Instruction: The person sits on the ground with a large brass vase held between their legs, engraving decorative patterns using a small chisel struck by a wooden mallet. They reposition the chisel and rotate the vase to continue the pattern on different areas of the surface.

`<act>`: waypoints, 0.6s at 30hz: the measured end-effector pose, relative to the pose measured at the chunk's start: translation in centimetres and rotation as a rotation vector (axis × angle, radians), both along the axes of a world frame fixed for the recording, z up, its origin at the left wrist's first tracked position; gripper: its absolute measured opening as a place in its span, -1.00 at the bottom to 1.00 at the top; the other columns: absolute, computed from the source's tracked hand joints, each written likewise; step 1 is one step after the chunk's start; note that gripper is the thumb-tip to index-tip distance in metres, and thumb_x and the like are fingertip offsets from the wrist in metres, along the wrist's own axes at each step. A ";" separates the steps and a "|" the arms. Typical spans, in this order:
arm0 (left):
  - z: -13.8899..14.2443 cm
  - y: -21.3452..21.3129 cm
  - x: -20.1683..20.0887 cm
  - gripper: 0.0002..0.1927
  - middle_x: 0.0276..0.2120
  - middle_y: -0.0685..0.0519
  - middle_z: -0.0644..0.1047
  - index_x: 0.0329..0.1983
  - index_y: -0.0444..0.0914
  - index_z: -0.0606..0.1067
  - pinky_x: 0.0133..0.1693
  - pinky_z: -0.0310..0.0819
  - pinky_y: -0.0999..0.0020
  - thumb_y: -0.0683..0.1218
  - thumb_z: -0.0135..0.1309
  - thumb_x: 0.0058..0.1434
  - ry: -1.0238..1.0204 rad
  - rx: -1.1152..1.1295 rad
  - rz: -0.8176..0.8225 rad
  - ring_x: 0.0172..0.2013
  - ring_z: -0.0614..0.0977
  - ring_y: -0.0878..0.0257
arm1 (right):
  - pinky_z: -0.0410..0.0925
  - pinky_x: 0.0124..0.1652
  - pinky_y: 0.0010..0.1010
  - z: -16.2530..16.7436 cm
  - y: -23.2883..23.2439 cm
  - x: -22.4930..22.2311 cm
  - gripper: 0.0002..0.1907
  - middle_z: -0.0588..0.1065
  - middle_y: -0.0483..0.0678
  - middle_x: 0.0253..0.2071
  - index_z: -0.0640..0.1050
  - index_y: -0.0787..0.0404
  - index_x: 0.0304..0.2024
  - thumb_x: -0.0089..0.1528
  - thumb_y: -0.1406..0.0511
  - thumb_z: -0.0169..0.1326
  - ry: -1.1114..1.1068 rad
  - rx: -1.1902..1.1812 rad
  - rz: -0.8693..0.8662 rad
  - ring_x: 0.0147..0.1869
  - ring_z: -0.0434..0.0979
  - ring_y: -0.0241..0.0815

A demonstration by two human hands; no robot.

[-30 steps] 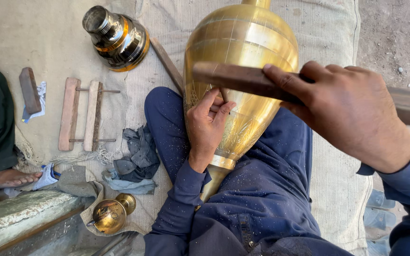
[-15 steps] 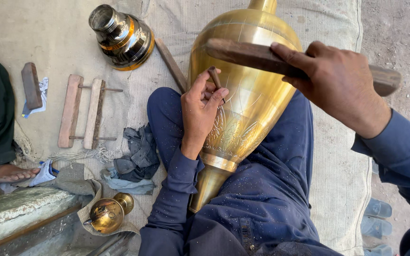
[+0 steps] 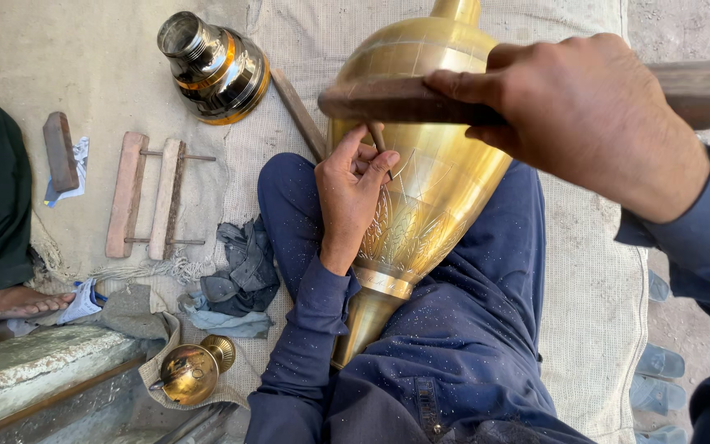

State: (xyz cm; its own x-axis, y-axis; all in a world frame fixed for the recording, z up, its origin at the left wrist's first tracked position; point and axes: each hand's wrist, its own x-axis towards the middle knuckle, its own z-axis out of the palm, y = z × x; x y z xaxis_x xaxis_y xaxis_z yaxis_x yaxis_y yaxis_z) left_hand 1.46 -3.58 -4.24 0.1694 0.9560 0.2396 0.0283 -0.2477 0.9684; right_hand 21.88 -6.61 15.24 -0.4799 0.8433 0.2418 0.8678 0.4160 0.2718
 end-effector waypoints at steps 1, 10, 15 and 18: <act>0.0 0.0 -0.1 -0.56 -0.41 0.06 0.66 0.21 -0.32 0.50 -0.41 0.56 0.54 -0.19 0.28 0.28 0.001 -0.009 -0.002 -0.45 0.63 0.44 | 0.38 -0.55 -0.37 0.0 -0.2 -0.3 -0.44 0.58 -0.10 -0.32 0.56 -0.08 0.30 0.24 0.08 0.25 -0.006 -0.001 -0.006 -0.49 0.56 -0.15; 0.3 -0.1 0.0 -0.56 -0.44 0.06 0.65 0.21 -0.31 0.51 -0.45 0.53 0.52 -0.20 0.28 0.26 0.023 -0.038 -0.002 -0.48 0.62 0.45 | 0.38 -0.54 -0.40 -0.5 -0.1 -0.4 -0.40 0.58 -0.05 -0.29 0.53 0.00 0.34 0.25 0.09 0.23 0.020 0.038 -0.019 -0.51 0.54 -0.16; 0.3 -0.5 0.0 -0.57 -0.42 0.05 0.64 0.23 -0.31 0.50 -0.37 0.59 0.53 -0.21 0.26 0.29 -0.021 -0.038 -0.017 -0.42 0.64 0.45 | 0.37 -0.55 -0.37 -0.9 -0.6 -0.1 -0.38 0.56 -0.08 -0.30 0.49 -0.04 0.38 0.26 0.07 0.22 -0.022 -0.129 -0.077 -0.54 0.51 -0.18; 0.4 -0.5 0.0 -0.54 -0.46 0.05 0.64 0.19 -0.31 0.50 -0.42 0.56 0.53 -0.20 0.30 0.23 0.014 -0.025 0.017 -0.48 0.64 0.44 | 0.38 -0.53 -0.39 -1.1 -0.7 -0.2 -0.40 0.56 -0.09 -0.29 0.51 0.00 0.35 0.25 0.08 0.22 0.030 -0.047 -0.043 -0.53 0.51 -0.18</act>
State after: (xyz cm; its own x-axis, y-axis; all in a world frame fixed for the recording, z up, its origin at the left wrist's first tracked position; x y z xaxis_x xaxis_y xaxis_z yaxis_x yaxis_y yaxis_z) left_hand 1.45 -4.10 -3.82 0.1566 0.9645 0.2128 0.0460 -0.2224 0.9739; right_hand 21.71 -7.32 14.16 -0.4365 0.8736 0.2153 0.8924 0.3900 0.2269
